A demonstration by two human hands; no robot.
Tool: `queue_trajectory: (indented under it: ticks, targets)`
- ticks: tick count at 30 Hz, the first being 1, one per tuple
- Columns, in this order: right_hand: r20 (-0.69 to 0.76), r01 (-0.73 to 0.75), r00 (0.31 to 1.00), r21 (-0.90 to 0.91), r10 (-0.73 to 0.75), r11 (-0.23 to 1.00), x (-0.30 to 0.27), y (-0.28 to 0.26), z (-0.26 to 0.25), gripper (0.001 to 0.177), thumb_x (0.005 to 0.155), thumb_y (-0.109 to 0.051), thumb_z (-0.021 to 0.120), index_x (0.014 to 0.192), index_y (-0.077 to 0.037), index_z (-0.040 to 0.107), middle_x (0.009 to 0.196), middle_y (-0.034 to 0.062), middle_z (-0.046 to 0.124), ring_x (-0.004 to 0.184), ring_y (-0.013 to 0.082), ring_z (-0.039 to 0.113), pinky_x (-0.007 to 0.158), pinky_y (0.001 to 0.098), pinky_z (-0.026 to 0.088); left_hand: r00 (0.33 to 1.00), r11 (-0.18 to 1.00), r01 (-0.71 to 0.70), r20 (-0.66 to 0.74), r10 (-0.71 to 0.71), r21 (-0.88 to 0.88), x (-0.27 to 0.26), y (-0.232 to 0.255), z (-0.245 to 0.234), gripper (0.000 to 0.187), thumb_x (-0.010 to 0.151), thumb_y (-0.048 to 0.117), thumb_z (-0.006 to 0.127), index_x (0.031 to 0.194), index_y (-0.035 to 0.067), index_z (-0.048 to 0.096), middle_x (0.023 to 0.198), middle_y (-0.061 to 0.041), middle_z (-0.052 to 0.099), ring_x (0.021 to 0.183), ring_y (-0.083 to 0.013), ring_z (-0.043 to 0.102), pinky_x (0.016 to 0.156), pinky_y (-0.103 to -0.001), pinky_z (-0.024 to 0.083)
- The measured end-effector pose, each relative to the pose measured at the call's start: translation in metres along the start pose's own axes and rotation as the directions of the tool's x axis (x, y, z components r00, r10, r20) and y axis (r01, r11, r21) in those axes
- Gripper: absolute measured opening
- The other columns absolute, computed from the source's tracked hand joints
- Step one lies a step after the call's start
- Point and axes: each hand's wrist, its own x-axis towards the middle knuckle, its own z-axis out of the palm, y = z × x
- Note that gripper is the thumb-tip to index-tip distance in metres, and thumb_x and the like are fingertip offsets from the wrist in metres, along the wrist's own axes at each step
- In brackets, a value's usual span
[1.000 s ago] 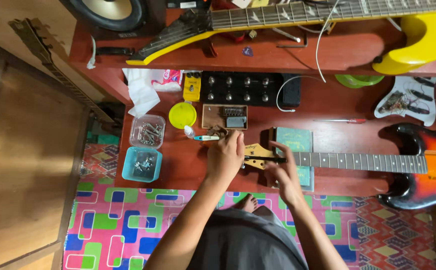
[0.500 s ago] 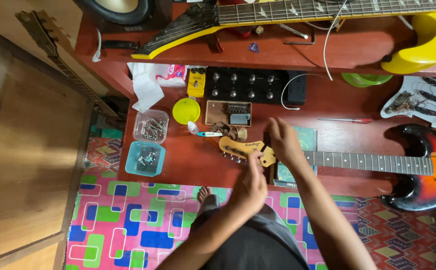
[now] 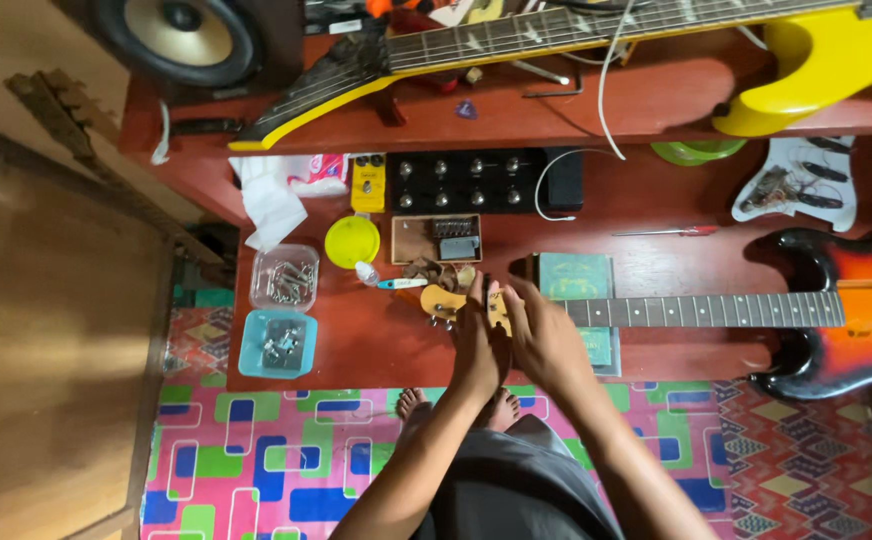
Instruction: The person removes tuning pegs from a guitar headstock using an Allen key, then installs new tuning pegs one by one and tightens them. The work is performed on a workbench with other guitars and tools nearby.
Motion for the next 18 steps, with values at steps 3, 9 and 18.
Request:
queue_trajectory:
  ticks: [3, 9, 18]
  targets:
    - [0.123, -0.178, 0.978, 0.087, 0.167, 0.98, -0.043, -0.016, -0.01, 0.058, 0.109, -0.049, 0.029, 0.143, -0.011, 0.056, 0.109, 0.036, 0.071, 0.118, 0.0553, 0.062, 0.104, 0.066, 0.044, 0.972, 0.976, -0.203, -0.138, 0.192, -0.073, 0.021, -0.023, 0.024, 0.08, 0.078, -0.007, 0.036, 0.157, 0.002, 0.023, 0.142, -0.006, 0.063, 0.13, -0.0329, 0.054, 0.108, -0.058, 0.039]
    - [0.087, -0.128, 0.992, 0.656, 0.094, 0.743, -0.042, 0.067, 0.058, 0.044, 0.102, -0.029, 0.05, 0.136, -0.005, 0.065, 0.119, 0.009, 0.077, 0.098, 0.0137, 0.068, 0.081, 0.0252, 0.053, 0.985, 0.82, -0.171, -0.099, 0.139, -0.546, 0.038, 0.001, 0.022, 0.057, 0.082, -0.018, 0.03, 0.132, 0.003, 0.047, 0.115, -0.008, 0.063, 0.118, -0.0207, 0.059, 0.099, -0.029, 0.05]
    - [0.141, -0.185, 0.983, 0.795, 0.121, 0.578, -0.047, 0.026, 0.06, 0.044, 0.099, -0.023, 0.057, 0.141, -0.007, 0.057, 0.073, 0.0048, 0.048, 0.058, 0.0138, 0.05, 0.045, 0.0332, 0.054, 0.976, 0.528, -0.193, -0.108, 0.187, -0.827, 0.069, -0.05, 0.025, 0.031, 0.082, -0.011, 0.028, 0.099, 0.015, 0.031, 0.092, -0.004, 0.044, 0.076, -0.0155, 0.044, 0.07, -0.029, 0.041]
